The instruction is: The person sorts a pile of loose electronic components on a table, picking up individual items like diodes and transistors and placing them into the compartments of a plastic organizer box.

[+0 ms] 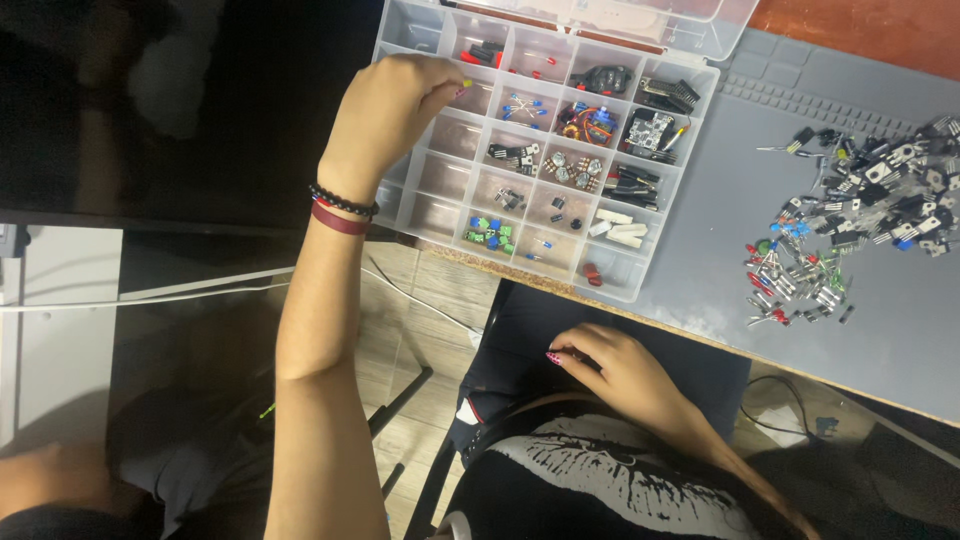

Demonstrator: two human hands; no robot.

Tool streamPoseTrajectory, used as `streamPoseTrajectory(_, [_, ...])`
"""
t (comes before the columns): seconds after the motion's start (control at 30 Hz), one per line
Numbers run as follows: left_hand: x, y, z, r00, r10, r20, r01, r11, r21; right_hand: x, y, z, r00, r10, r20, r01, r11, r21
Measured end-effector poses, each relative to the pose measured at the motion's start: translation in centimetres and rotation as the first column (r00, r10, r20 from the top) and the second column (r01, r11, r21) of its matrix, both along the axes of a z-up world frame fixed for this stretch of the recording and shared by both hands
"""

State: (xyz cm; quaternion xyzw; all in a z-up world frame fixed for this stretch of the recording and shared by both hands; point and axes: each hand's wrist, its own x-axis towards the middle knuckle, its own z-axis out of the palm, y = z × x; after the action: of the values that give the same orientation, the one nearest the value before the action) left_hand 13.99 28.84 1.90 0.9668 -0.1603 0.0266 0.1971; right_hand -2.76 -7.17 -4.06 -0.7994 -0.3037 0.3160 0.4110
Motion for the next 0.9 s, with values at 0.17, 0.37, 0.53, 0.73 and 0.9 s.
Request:
streamPoseTrajectory(0.17, [0.5, 0.2, -0.4, 0.999, -0.035, 0.009, 0.035, 0.999, -0.026, -0.5, -0.3, -0.5, 1.0, 0.021, 0.018, -0.02, 0.999, -0.039])
streamPoseTrajectory(0.37, [0.6, -0.2, 1.0, 0.995, -0.03, -0.092, 0.024, 0.998, -0.064, -0.9, -0.8, -1.0, 0.999, 0.02, 0.044, -0.018, 0.998, -0.057])
streamPoseTrajectory(0.53, [-0.6, 0.0, 2.2, 0.995, -0.015, -0.103, 0.006, 0.996, -0.085, -1.4, -1.1, -1.4, 0.999, 0.017, 0.032, -0.014, 0.997, -0.072])
streamPoseTrajectory(0.73, [-4.5, -1.4, 6.5, 0.994, -0.029, 0.101, 0.038, 0.996, -0.086, -1.8, -1.6, -1.8, 0.998, 0.025, 0.06, -0.02, 0.996, -0.087])
streamPoseTrajectory(0.9, [-8.6, -5.8, 8.4, 0.985, 0.057, 0.16, -0.044, 0.996, -0.08, -0.8, -2.1, 2.1, 0.999, -0.028, 0.021, 0.029, 0.999, -0.035])
